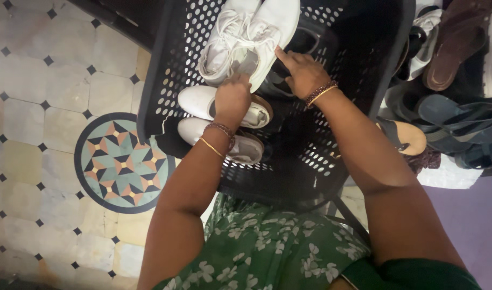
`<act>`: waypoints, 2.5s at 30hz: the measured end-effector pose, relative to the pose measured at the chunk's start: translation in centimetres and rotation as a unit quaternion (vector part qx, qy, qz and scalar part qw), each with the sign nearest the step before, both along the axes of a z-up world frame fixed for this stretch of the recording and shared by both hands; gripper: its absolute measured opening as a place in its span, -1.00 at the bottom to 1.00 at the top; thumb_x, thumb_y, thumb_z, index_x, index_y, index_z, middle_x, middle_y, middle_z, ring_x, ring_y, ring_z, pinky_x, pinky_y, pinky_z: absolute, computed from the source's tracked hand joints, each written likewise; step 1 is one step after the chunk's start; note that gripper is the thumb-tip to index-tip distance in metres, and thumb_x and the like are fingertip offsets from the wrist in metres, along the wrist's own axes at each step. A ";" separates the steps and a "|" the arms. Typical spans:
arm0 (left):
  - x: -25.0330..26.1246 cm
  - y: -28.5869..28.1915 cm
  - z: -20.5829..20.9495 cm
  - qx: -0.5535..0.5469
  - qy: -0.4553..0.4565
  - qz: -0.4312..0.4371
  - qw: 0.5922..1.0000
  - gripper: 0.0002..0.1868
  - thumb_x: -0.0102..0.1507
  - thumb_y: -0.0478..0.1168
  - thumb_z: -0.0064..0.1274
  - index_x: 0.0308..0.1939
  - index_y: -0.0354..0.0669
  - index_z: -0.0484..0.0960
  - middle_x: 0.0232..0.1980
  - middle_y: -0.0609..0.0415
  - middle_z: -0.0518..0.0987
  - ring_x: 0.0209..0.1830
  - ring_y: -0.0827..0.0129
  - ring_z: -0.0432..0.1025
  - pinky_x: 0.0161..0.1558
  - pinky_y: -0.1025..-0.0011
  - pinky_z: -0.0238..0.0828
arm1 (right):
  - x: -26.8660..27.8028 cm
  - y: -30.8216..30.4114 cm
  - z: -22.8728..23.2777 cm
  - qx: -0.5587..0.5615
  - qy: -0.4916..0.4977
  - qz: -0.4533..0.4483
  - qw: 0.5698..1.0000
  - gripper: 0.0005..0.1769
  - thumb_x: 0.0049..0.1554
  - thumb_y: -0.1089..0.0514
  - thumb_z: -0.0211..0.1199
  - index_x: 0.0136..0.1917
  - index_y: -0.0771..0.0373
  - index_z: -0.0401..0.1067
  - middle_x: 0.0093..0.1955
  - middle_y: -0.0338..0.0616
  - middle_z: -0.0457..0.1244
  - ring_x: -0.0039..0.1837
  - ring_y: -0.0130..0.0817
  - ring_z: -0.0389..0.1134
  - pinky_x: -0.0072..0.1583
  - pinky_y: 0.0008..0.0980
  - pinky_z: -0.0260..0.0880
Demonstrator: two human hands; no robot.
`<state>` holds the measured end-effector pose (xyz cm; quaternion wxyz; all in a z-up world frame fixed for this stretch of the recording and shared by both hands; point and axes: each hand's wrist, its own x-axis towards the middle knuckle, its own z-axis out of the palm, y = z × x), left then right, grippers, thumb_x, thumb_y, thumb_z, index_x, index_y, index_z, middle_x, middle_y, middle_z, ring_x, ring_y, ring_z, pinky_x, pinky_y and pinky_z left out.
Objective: The person sits on the floor and organizes multiple pairs of shoes into a black plastic basket. They pick up each pair, briefly inspect them, and place them inside the basket one by one.
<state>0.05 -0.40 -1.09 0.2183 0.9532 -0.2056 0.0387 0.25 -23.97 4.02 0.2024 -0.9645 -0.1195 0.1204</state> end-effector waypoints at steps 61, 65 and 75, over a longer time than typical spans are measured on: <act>-5.5 7.6 8.8 0.156 -0.015 -0.131 0.979 -0.58 0.22 -0.23 0.06 0.18 -0.13 0.51 0.32 -0.20 0.46 0.42 -0.07 0.29 0.32 -0.17 0.21 | -14.2 5.7 7.5 -0.038 -0.030 0.044 0.998 -0.34 0.12 -0.01 0.26 0.46 0.14 0.28 0.48 0.12 0.16 0.49 0.09 0.15 0.41 0.03 0.14; -4.7 9.0 6.9 0.153 0.035 -0.088 0.984 -0.54 0.27 -0.27 0.03 0.27 -0.20 0.42 0.32 -0.18 0.47 0.45 -0.05 0.28 0.39 -0.13 0.21 | -13.2 6.8 6.5 -0.053 -0.043 0.068 0.995 -0.33 0.07 0.00 0.31 0.44 0.06 0.30 0.41 0.19 0.20 0.35 0.13 0.27 0.33 -0.01 0.26; -1.1 11.7 6.0 0.158 -0.024 -0.136 0.978 -0.43 0.11 -0.33 0.07 0.24 -0.10 0.52 0.29 -0.10 0.45 0.36 -0.02 0.30 0.31 -0.14 0.17 | -10.9 8.5 0.6 -0.047 -0.041 0.055 0.997 -0.70 0.01 0.09 0.33 0.03 0.17 0.47 -0.05 0.01 0.35 0.00 0.04 0.42 -0.01 -0.04 0.45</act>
